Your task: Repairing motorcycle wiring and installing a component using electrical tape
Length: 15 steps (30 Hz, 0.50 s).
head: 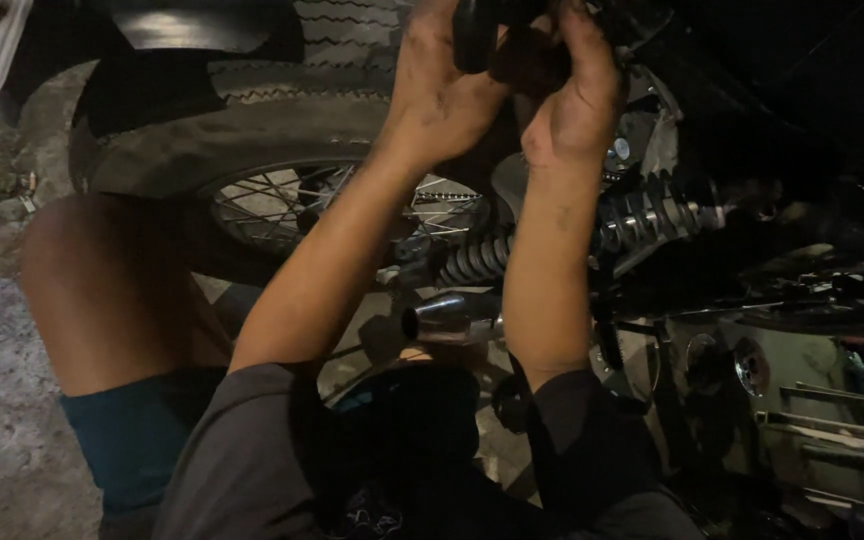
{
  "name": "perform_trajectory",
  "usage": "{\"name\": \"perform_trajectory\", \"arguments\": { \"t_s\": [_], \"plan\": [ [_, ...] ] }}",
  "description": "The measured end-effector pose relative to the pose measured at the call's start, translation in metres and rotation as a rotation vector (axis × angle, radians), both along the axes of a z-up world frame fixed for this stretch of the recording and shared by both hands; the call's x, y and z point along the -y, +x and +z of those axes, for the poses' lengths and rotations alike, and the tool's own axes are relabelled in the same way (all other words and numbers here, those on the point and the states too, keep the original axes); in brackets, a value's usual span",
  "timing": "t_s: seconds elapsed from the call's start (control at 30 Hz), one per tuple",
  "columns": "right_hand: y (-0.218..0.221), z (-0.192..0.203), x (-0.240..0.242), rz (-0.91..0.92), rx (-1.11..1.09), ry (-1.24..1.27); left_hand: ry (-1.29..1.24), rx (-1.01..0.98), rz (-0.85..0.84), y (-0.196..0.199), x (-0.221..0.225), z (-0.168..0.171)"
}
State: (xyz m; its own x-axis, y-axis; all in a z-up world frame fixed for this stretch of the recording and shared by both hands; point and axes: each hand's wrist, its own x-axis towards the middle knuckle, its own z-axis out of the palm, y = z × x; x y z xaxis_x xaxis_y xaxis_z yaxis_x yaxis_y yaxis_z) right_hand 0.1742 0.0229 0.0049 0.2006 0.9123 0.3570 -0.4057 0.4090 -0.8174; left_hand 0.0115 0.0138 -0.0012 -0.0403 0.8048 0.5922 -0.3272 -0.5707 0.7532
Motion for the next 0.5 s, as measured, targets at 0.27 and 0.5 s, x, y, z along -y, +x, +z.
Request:
{"name": "perform_trajectory", "arguments": {
  "t_s": [0.27, 0.5],
  "plan": [
    [-0.006, 0.009, 0.01, 0.145, 0.083, 0.05, 0.053, 0.044, 0.092, 0.007, -0.002, -0.006],
    [-0.009, 0.011, 0.011, 0.153, 0.107, 0.075, 0.089, 0.033, 0.171, 0.015, -0.011, -0.019]
  ]
}}
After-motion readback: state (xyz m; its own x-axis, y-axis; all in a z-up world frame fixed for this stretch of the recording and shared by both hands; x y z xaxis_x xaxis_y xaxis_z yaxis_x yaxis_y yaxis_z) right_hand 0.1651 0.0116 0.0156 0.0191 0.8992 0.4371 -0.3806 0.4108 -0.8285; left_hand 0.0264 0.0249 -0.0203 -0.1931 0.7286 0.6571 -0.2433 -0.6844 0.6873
